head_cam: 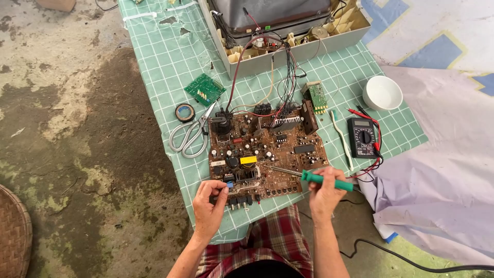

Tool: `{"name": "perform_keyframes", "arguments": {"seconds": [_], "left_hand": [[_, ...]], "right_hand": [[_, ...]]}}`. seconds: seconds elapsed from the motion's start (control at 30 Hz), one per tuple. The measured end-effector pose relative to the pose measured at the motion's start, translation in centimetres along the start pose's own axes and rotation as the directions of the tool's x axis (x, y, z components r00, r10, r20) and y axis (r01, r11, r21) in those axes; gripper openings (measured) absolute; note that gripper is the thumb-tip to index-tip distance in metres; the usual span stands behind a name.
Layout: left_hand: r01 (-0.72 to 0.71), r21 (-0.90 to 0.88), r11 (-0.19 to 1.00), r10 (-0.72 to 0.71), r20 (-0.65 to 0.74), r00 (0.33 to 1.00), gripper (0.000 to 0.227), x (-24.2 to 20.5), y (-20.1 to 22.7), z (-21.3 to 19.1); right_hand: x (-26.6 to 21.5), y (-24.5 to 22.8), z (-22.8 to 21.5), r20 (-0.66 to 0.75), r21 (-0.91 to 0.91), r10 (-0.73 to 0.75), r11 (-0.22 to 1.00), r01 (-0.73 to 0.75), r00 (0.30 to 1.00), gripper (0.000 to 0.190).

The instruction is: Soldering electronic components onto a main circuit board from a disassembled CRT television.

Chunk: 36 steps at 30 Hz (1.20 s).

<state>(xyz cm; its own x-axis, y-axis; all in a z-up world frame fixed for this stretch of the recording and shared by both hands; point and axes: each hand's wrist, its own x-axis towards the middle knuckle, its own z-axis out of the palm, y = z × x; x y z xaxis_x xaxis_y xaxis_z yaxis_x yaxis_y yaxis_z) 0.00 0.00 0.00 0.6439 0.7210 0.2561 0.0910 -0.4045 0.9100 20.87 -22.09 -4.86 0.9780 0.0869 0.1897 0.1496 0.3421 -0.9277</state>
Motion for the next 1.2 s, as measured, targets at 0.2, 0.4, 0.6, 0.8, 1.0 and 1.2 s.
{"name": "perform_keyframes", "arguments": {"seconds": [0.2, 0.4, 0.6, 0.8, 1.0, 1.2], "left_hand": [[0.023, -0.006, 1.0, -0.023, 0.007, 1.0, 0.007, -0.1, -0.1, -0.1], [0.025, 0.001, 1.0, -0.025, 0.013, 1.0, 0.005, -0.1, 0.2, -0.1], [0.014, -0.017, 1.0, -0.014, 0.01, 1.0, 0.006, -0.1, 0.1, -0.2], [-0.01, -0.047, 0.999, 0.011, 0.034, 0.999, 0.005, -0.1, 0.0, -0.5], [0.011, -0.068, 0.998, -0.007, 0.066, 0.998, 0.004, -0.2, -0.1, -0.8], [0.028, -0.039, 0.999, -0.025, 0.074, 0.997, 0.006, -0.3, -0.6, -0.6]], "right_hand": [[-0.4, -1.9, 0.5, -0.074, -0.09, 0.016, 0.996, -0.022, 0.997, 0.02], [-2.1, -4.0, 0.5, -0.062, -0.043, 0.029, 0.999, -0.031, 0.998, 0.019], [-3.2, -3.4, 1.5, -0.022, -0.049, 0.037, 0.998, -0.038, 0.999, 0.021], [-3.5, -4.6, 0.5, -0.156, -0.083, 0.055, 0.994, -0.069, 0.986, 0.021], [-3.3, -3.3, 1.6, -0.128, -0.078, 0.07, 0.994, -0.08, 0.989, 0.024], [-2.0, -3.9, 0.1, -0.152, -0.112, 0.051, 0.991, -0.068, 0.987, 0.018]]}}
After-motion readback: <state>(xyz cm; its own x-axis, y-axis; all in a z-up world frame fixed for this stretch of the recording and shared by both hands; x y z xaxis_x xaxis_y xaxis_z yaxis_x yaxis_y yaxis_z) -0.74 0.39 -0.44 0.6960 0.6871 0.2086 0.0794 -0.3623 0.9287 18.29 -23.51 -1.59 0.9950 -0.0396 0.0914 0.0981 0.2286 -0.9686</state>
